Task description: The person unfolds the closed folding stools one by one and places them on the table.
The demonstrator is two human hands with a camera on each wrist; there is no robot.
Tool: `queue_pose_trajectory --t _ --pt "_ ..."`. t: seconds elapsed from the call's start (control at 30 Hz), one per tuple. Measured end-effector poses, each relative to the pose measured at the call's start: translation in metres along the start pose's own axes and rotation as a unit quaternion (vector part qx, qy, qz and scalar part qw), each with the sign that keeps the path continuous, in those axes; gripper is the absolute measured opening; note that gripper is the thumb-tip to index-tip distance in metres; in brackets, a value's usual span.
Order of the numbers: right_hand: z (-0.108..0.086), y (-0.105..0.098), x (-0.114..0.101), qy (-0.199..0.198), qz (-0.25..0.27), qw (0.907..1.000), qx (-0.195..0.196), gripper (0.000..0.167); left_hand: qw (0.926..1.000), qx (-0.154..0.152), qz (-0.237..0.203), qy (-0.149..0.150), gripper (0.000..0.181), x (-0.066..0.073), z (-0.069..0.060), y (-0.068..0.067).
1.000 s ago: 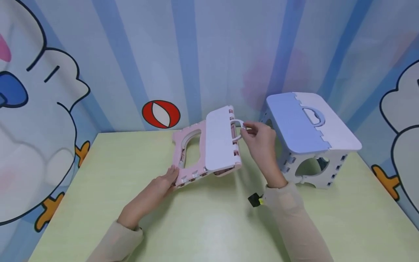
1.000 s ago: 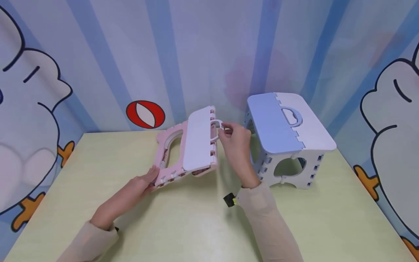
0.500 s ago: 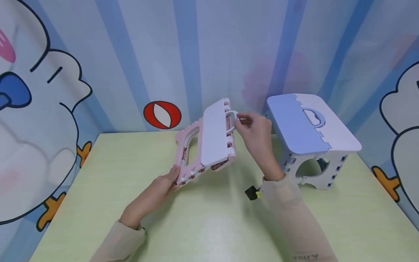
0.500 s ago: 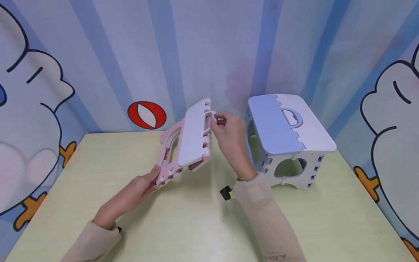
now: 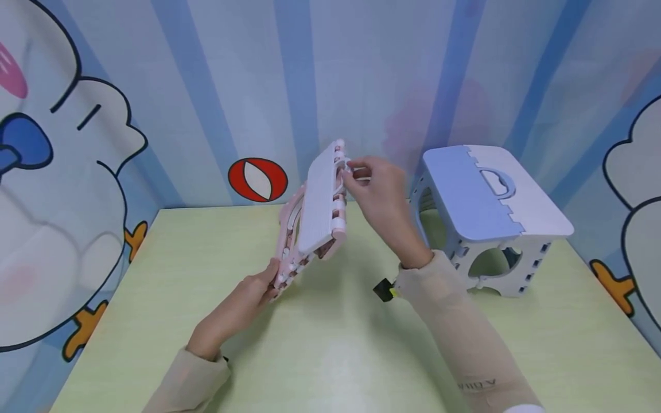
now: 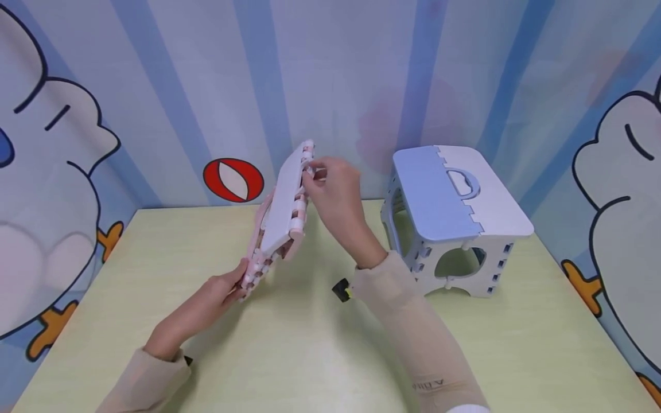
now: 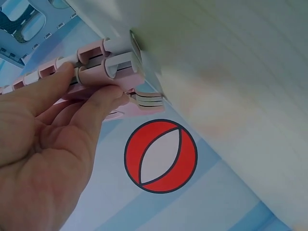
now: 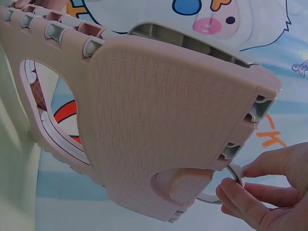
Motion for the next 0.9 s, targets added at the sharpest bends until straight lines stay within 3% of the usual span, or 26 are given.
queue_pose_trajectory --t 0.27,0.53,0.9 --pt "0.007 0.010 -0.015 -0.036 0.019 0.9991 -0.009 0.024 0.9998 0.015 -0.006 0.015 0.062 -0.005 0.000 0.000" --pt "0.014 0.021 -0.023 -0.062 0.045 0.9970 -0.009 0.024 0.9996 0.008 -0.022 -0.018 0.063 -0.008 0.001 -0.002" --pt "0.020 0.044 -0.041 -0.092 0.064 0.9922 -0.053 0.034 0.9968 -0.008 -0.067 -0.044 0.064 -0.012 -0.002 -0.002"
Point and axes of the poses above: each hand's wrist, its own z-axis towards the middle knuckle, its own y-axis out of the palm, x = y × z, the point moved 3 cm from there along z, towards the middle knuckle, and after that the axes turned 11 degrees about -y, right-handed, at the moved point
